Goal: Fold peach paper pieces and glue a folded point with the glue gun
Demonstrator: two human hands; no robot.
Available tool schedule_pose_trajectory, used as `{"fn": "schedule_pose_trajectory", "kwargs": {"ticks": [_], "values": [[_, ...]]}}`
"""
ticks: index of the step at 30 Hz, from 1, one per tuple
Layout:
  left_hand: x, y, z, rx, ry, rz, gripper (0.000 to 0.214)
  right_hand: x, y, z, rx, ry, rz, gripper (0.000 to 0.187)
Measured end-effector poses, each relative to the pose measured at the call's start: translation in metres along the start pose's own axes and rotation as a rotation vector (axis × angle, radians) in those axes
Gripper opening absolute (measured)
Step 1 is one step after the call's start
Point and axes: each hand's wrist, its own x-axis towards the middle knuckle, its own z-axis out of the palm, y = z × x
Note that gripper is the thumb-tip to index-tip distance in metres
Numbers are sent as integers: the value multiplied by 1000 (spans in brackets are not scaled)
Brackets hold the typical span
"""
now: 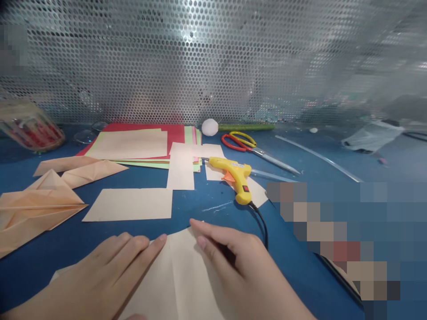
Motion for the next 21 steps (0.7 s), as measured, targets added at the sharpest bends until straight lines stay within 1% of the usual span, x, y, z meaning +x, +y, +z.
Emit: {"fn": "schedule_pose_trajectory", "kwargs": {"ticks": [2,4,7,8,9,10,12,13,14,16,18,21], "values": [[-2,2,10,-37,39,-12,67,2,-1,-2,6,-9,19,34],[-3,2,15,-75,32,-14,65,3,-2,-3,-13,-30,6,32],[-2,-2,6,-123,-27,7,62,-1,-2,-3,-80,-76,-60,33],[-1,-3,1,-142,-65,21,60,-3,-2,-3,-101,-90,-84,34],[0,-5,-4,-157,-141,34,57,-5,-3,-2,-120,-102,-103,34],[0,-6,-7,-159,-149,36,54,-7,-4,-1,-136,-112,-114,34],[0,-5,-6,-175,-116,33,54,-9,-5,0,-148,-126,-129,32],[-1,-4,-2,-173,-30,14,56,-10,-5,0,-147,-130,-131,30],[-3,-2,3,-180,-2,-5,58,-10,-5,0,-141,-130,-135,29],[-6,1,13,-200,7,-34,59,-10,-4,0,-130,-118,-140,27],[-7,2,20,-228,-9,-47,58,-11,-2,0,-132,-112,-131,27],[-5,2,20,-256,-4,-53,56,-12,-2,0,-141,-113,-121,29]]}}
